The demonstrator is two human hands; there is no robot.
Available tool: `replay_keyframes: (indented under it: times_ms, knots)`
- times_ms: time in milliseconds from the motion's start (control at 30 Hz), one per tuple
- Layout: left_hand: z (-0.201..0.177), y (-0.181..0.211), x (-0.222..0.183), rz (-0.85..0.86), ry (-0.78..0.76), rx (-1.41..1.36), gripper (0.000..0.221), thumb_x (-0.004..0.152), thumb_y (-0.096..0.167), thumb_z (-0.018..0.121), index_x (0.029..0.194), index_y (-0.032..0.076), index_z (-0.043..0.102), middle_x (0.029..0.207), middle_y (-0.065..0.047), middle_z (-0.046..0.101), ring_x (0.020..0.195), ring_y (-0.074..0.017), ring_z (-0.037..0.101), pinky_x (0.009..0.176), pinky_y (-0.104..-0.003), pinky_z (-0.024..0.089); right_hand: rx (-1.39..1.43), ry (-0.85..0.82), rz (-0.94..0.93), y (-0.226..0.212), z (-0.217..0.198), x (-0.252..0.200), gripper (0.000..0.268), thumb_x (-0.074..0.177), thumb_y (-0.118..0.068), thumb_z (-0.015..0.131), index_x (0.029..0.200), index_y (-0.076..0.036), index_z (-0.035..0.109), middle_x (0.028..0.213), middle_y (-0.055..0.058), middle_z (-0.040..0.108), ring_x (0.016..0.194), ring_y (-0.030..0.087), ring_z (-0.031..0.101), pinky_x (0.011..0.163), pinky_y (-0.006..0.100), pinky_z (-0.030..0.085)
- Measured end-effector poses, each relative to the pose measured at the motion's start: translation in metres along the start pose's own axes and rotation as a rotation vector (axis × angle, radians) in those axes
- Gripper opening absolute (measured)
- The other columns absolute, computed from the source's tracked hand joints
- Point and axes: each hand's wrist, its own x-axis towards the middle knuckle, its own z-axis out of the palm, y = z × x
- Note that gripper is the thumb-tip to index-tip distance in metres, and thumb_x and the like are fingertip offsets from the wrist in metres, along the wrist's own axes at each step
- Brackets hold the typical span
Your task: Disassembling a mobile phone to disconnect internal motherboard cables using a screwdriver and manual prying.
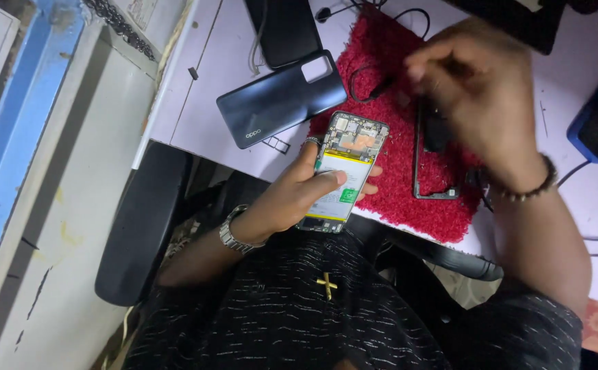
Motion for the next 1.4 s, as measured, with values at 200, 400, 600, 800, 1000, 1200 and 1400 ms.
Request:
replay_keyframes:
  times_ms: [200, 400, 600, 800, 1000, 1200, 1400]
  knots:
    - [0.001, -0.009, 0.003, -0.006, 0.056, -0.038, 0.037, 0.109, 0.021, 0.049, 0.139, 0.006, 0.033, 0.152, -0.032, 0.061, 0.127, -0.0413, 0.073, 0.102, -0.045, 0.063, 0.365, -0.048, -0.016, -0.048, 0.028, -0.002, 0.016, 0.107, 0.01, 0.075, 0.121, 0.008, 0.069, 0.109, 0.019, 0.074, 0.098, 0.023, 0.075, 0.095, 0.03, 0.065]
    - [0.006, 0.0, 0.001, -0.087, 0.159, 0.044, 0.031, 0.105, 0.026, 0.054, 0.125, 0.009, 0.039, 0.139, -0.027, 0.073, 0.118, -0.0314, 0.079, 0.09, -0.04, 0.07, 0.067, 0.105, -0.296, -0.047, 0.045, -0.011, 0.02, 0.099, 0.01, 0.086, 0.112, 0.014, 0.071, 0.113, 0.029, 0.078, 0.104, 0.038, 0.079, 0.095, 0.042, 0.068]
    - [0.002, 0.002, 0.002, -0.215, 0.278, 0.309, 0.039, 0.099, 0.038, 0.059, 0.121, 0.013, 0.04, 0.114, -0.009, 0.069, 0.093, -0.0165, 0.073, 0.076, -0.032, 0.062, 0.073, 0.119, -0.245, -0.043, 0.058, -0.013, 0.018, 0.097, -0.002, 0.088, 0.108, 0.006, 0.077, 0.112, 0.018, 0.079, 0.118, 0.038, 0.072, 0.107, 0.045, 0.057]
    - [0.006, 0.007, 0.0, -0.174, 0.223, 0.147, 0.034, 0.101, 0.03, 0.056, 0.125, 0.013, 0.04, 0.126, -0.023, 0.081, 0.106, -0.0246, 0.082, 0.082, -0.034, 0.067, 0.118, 0.124, -0.173, -0.042, 0.065, -0.018, 0.017, 0.102, -0.004, 0.085, 0.114, 0.002, 0.075, 0.12, 0.018, 0.068, 0.116, 0.031, 0.064, 0.104, 0.042, 0.05]
    - [0.006, 0.005, 0.0, -0.153, 0.218, 0.197, 0.035, 0.101, 0.033, 0.055, 0.126, 0.013, 0.04, 0.126, -0.021, 0.081, 0.104, -0.0228, 0.082, 0.081, -0.033, 0.067, 0.26, 0.062, -0.089, -0.036, 0.069, -0.017, 0.017, 0.102, 0.0, 0.083, 0.115, -0.002, 0.072, 0.121, 0.016, 0.065, 0.12, 0.029, 0.064, 0.107, 0.039, 0.055]
    - [0.006, 0.004, 0.0, -0.135, 0.211, 0.144, 0.037, 0.102, 0.029, 0.056, 0.13, 0.011, 0.038, 0.132, -0.025, 0.077, 0.11, -0.0275, 0.082, 0.087, -0.038, 0.07, 0.212, 0.019, -0.071, -0.039, 0.062, -0.016, 0.02, 0.101, -0.003, 0.084, 0.119, -0.002, 0.073, 0.126, 0.016, 0.066, 0.121, 0.029, 0.063, 0.108, 0.039, 0.052]
    - [0.001, 0.0, 0.001, -0.146, 0.234, 0.34, 0.036, 0.101, 0.038, 0.056, 0.121, 0.012, 0.041, 0.135, -0.015, 0.07, 0.103, -0.0207, 0.079, 0.081, -0.034, 0.069, 0.16, 0.01, -0.13, -0.038, 0.055, -0.017, 0.013, 0.104, 0.002, 0.079, 0.117, 0.004, 0.077, 0.124, 0.019, 0.07, 0.117, 0.03, 0.065, 0.101, 0.037, 0.056]
